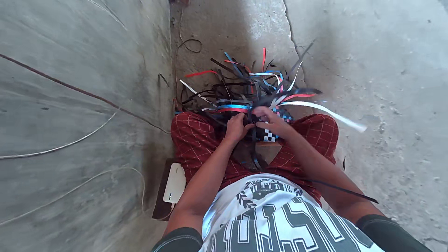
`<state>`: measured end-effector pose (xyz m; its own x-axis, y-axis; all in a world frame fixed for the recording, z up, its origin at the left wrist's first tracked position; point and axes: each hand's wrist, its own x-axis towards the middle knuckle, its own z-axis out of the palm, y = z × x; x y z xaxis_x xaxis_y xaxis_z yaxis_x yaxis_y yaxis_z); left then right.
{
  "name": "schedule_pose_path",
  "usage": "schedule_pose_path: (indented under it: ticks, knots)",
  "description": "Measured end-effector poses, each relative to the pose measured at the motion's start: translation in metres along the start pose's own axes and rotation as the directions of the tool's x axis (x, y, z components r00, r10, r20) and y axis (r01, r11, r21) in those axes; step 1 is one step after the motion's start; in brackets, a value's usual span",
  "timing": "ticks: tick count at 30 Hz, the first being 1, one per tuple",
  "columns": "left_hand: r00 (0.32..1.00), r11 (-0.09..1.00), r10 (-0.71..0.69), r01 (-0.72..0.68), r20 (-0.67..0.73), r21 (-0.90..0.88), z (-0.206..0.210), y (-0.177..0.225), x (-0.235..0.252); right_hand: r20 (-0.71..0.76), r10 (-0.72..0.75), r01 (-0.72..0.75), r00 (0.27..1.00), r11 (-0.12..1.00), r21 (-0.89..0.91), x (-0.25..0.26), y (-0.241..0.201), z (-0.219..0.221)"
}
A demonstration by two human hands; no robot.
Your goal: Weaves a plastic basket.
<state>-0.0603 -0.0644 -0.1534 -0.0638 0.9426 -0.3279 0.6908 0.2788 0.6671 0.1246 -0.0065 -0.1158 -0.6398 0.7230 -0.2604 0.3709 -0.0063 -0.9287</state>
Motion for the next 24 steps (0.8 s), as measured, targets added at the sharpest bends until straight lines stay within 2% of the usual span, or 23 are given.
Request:
schedule_pose_path:
  ticks: [2,4,6,8,10,12,14,17,20,24]
  knots:
    - [1.0,0.995,0.022,-0.021,-0.013,0.095,-0.007,0.006,-0.017,-0.007,0.014,-0.015,1.0,0.983,-0.182,0.018,0.015,0.022]
    - [0.997,0.978,0.066,-0.073,0.038,0.196,-0.016,0.017,-0.036,-0.084,0.015,-0.036,0.996,0.968,-0.248,0.028,0.027,0.035]
    - [0.977,0.964,0.189,-0.204,0.1,0.171,-0.022,0.031,-0.049,-0.11,-0.039,0.004,0.993,0.954,-0.299,0.032,0.044,0.042]
    - [0.912,0.909,0.409,-0.405,-0.026,0.097,-0.019,0.031,-0.047,-0.125,-0.147,0.096,0.981,0.934,-0.344,0.033,0.058,0.049]
    - [0.855,0.864,0.5,-0.483,-0.134,0.142,-0.017,0.026,-0.027,-0.13,-0.103,0.041,0.986,0.911,-0.41,0.029,0.051,0.054]
    - [0.909,0.899,0.405,-0.375,-0.103,0.228,-0.019,0.018,-0.002,-0.141,-0.038,-0.033,0.989,0.881,-0.472,0.027,0.044,0.057]
    - [0.983,0.931,0.185,-0.179,0.012,0.317,-0.017,0.011,0.018,-0.19,-0.076,-0.022,0.979,0.885,-0.465,0.024,0.05,0.06]
    - [0.99,0.916,-0.073,0.019,0.12,0.4,-0.011,0.007,0.029,-0.237,-0.017,-0.07,0.971,0.933,-0.354,0.018,0.051,0.056]
    - [0.975,0.909,-0.148,0.069,0.164,0.412,-0.007,-0.001,0.032,-0.301,-0.048,-0.046,0.952,0.954,-0.296,0.013,0.049,0.057]
    - [0.974,0.985,-0.068,0.031,0.214,0.172,-0.008,-0.014,0.035,-0.352,-0.051,-0.043,0.935,0.966,-0.253,0.018,0.046,0.055]
